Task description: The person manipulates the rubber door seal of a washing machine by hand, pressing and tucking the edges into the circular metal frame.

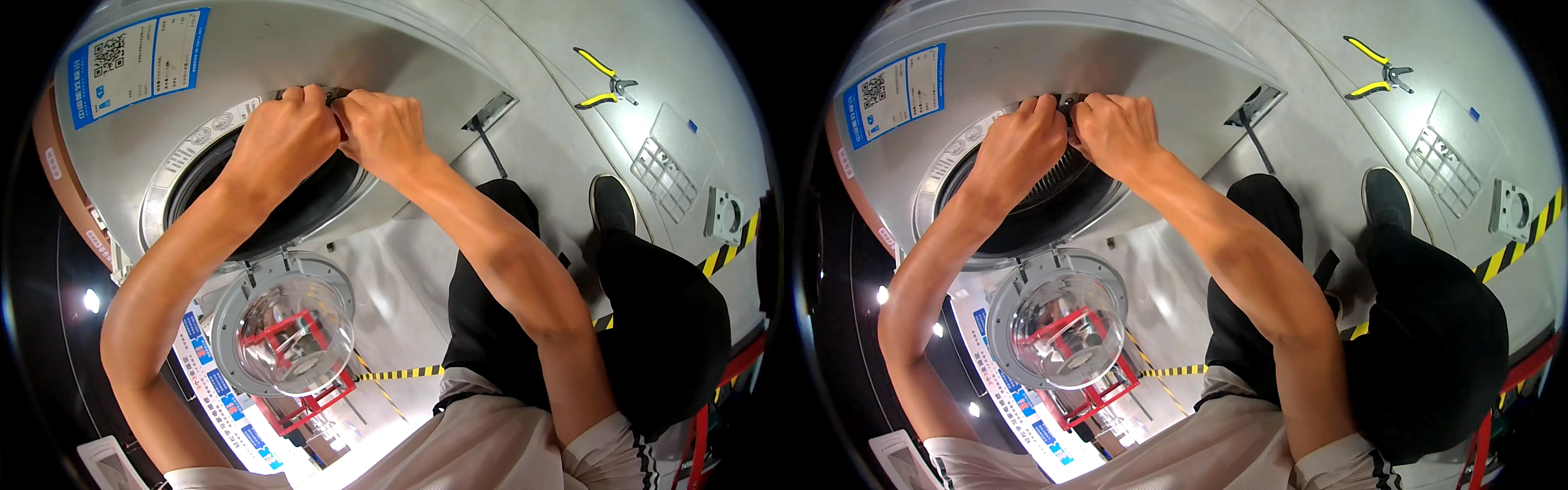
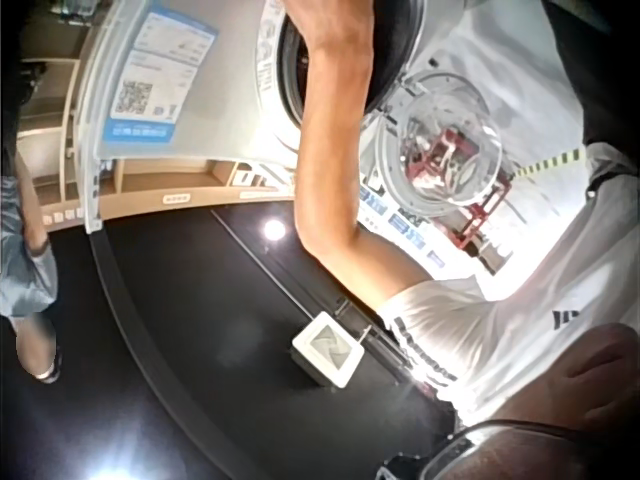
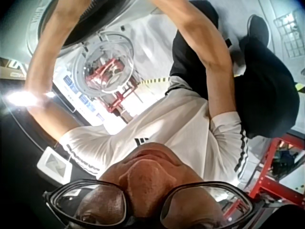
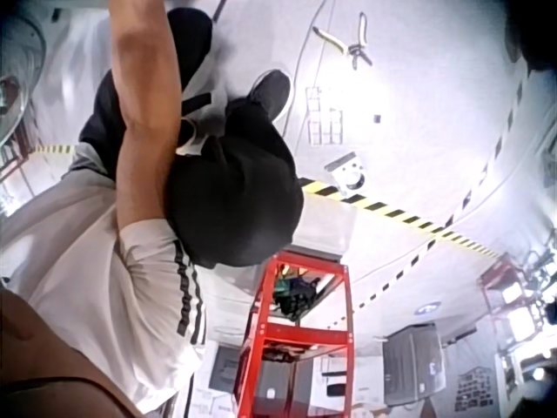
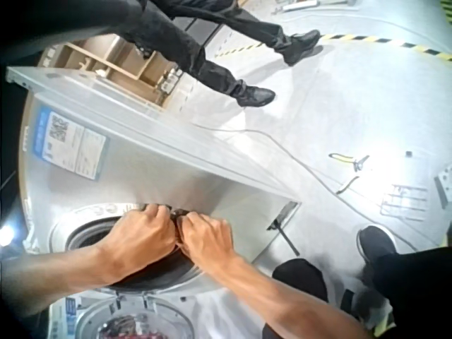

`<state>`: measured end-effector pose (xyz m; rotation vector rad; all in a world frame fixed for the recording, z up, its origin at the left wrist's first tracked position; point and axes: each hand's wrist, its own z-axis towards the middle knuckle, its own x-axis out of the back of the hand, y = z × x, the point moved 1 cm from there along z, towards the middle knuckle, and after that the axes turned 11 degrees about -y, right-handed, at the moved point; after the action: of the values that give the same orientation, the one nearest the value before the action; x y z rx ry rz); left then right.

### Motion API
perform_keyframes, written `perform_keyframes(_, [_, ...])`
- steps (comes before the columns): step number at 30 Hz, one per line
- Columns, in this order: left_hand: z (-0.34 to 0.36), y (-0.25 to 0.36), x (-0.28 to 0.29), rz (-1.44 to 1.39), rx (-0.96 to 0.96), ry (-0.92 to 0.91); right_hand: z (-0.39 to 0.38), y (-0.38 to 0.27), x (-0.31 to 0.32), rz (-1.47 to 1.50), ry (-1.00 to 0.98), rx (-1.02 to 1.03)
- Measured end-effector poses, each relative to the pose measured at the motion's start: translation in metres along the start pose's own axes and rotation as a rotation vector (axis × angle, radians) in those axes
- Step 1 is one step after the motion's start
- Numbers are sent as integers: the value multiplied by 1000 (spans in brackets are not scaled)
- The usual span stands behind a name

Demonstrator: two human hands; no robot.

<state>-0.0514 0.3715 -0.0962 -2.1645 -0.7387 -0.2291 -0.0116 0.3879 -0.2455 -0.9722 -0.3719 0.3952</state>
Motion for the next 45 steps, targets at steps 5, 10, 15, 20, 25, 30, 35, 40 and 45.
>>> perform_keyframes(5, [5,8,7,-6,60,-92,-1,0,-3,16,49,-4])
perform_keyframes(10, [9,14,13,46,67,-154,-1,0,-2,55,43,-8])
perform_keyframes(15, [12,9,8,37,-14,-110,0,0,-2,88,46,-36])
perform_keyframes(20, [-5,-1,-6,30,-29,145,0,-3,0,72,48,16])
perform_keyframes(25, [-8,4,-16,38,27,218,4,-7,-3,25,18,-63])
perform_keyframes(30, [-11,4,-15,-146,107,221,0,-5,4,165,22,-66])
perform_keyframes(35, [-18,-3,-13,-287,166,363,-5,4,4,227,-60,-136])
perform_keyframes(40, [-35,-6,-12,-526,18,497,-11,18,3,280,-73,-225])
perform_keyframes(45, [-41,56,-49,-924,110,480,-12,22,8,229,-221,-209])
